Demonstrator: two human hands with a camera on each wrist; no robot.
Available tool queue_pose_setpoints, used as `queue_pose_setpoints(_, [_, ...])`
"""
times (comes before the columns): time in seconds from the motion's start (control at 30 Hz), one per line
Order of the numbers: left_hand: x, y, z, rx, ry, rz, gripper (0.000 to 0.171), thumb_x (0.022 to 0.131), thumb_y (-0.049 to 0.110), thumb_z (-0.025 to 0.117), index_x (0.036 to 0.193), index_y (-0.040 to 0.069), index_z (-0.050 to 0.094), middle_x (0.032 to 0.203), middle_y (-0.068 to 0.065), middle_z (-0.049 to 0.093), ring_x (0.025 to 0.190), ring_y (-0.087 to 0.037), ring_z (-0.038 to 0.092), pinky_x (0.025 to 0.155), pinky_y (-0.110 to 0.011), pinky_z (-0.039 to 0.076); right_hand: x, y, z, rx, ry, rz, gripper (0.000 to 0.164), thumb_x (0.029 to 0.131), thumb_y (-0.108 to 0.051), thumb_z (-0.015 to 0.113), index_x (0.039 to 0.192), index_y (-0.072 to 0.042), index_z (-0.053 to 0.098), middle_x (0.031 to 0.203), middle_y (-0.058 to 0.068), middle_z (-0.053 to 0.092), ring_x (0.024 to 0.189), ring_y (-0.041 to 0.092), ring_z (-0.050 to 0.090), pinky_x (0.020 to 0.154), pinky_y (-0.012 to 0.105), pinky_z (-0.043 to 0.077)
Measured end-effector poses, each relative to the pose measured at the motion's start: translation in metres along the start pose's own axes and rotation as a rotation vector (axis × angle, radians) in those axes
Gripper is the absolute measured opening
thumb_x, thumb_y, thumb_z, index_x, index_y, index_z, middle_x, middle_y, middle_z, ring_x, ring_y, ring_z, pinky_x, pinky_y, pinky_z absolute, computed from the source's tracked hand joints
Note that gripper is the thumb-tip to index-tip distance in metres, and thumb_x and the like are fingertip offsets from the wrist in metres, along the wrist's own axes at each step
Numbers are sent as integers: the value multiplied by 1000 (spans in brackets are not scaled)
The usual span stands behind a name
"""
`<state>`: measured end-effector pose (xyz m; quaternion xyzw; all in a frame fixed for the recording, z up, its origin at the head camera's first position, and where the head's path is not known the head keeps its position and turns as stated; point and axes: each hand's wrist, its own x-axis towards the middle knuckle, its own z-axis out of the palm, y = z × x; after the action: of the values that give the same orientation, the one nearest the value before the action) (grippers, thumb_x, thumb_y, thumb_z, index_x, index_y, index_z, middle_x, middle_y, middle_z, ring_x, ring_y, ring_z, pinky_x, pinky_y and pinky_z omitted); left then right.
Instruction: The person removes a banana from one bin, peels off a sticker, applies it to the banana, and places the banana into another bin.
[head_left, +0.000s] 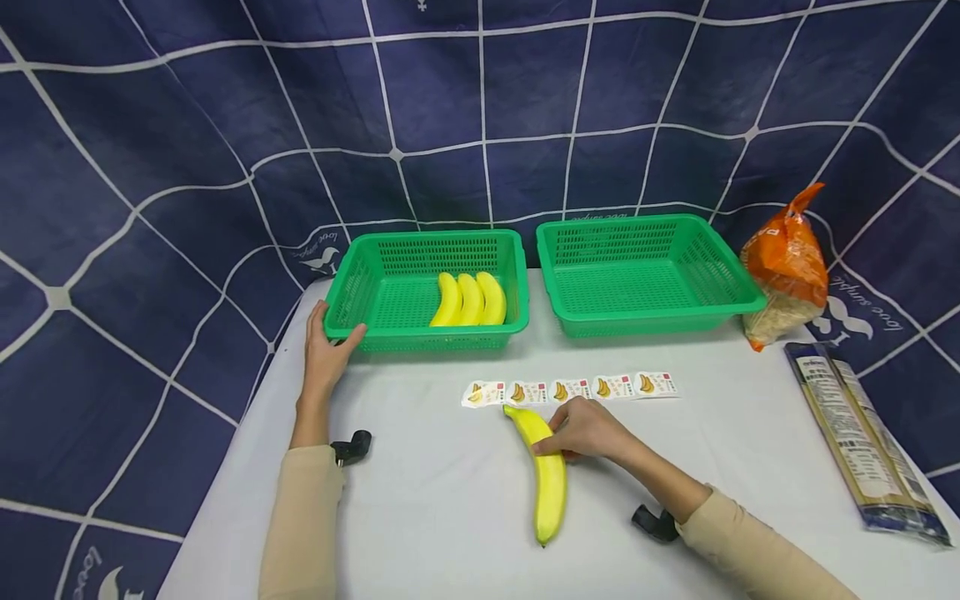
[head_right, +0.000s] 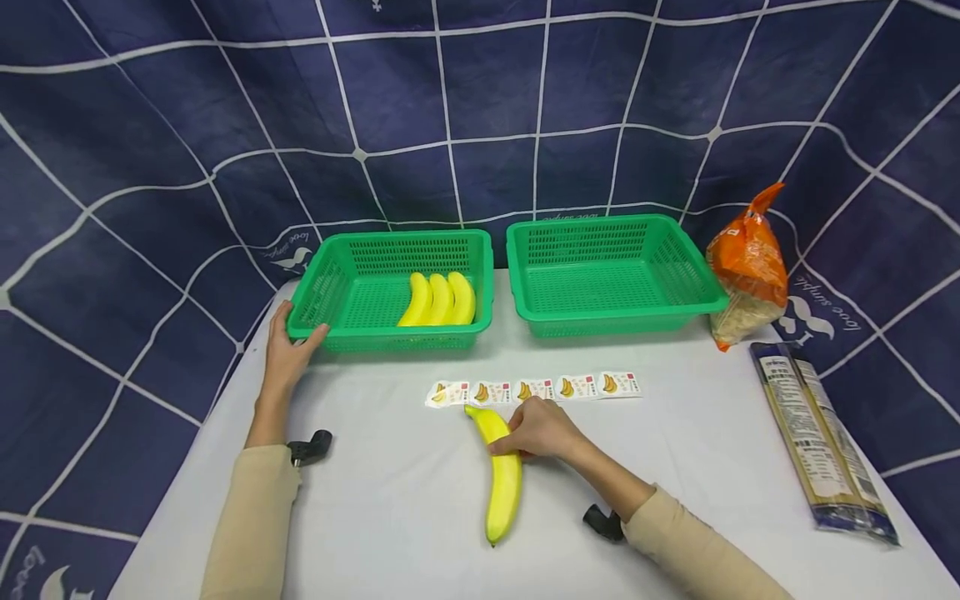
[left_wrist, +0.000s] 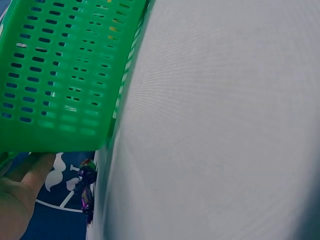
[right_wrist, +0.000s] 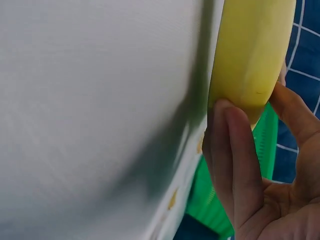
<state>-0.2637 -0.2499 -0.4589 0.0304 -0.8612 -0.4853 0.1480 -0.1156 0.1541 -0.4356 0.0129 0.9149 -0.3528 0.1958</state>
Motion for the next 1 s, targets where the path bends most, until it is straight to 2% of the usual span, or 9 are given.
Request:
queue_pose_setpoints(0.17, [-3,1,0,-38,9,-9,93,87,41,70,157,13,16,165,1,11,153,-22,8,124,-45,10,0,2,5,-21,-3,-11,36,63,-35,90,81,-9,72,59,1,65,51,14,61,50,24,48])
queue_pose_setpoints(0.5, [-5,2,-3,-67,-18,-33,93,88,36,70,158,14,13,166,-1,8,153,-22,7,124,-44,11,2,5,10,-36,-12,-21,39,64,-38,89,83,-9,72,61,0,65,50,13,61,49,25,49])
queue_pose_setpoints(0.63, [-5,3,-4,-102,-28,-55,90,91,36,67,158,17,10,165,-3,9,152,-25,13,124,-43,16,2,4,9,-63,-15,-27,38,65,-39,88,83,-10,72,61,0,65,51,13,60,50,24,47])
queue_pose_setpoints(0.73, [-5,5,-5,-167,-45,-98,89,92,32,66,158,19,9,164,-6,12,150,-30,20,122,-44,21,2,3,9,-84,-15,-31,38,66,-40,88,83,-10,72,61,-1,64,51,14,60,50,24,46])
queue_pose_setpoints(0.87, [-9,15,-9,-239,-72,-139,91,91,26,68,158,18,7,164,-10,12,149,-34,23,120,-46,25,1,1,7,-96,-27,-31,41,68,-43,86,86,-9,72,63,-1,64,53,14,60,51,24,46])
queue_pose_setpoints(1.0, [-17,31,-13,-235,-82,-144,91,90,24,68,158,13,7,164,-13,10,148,-36,22,119,-48,26,2,1,1,-100,-34,-40,46,72,-47,82,94,-7,74,68,-1,66,58,13,60,55,25,47])
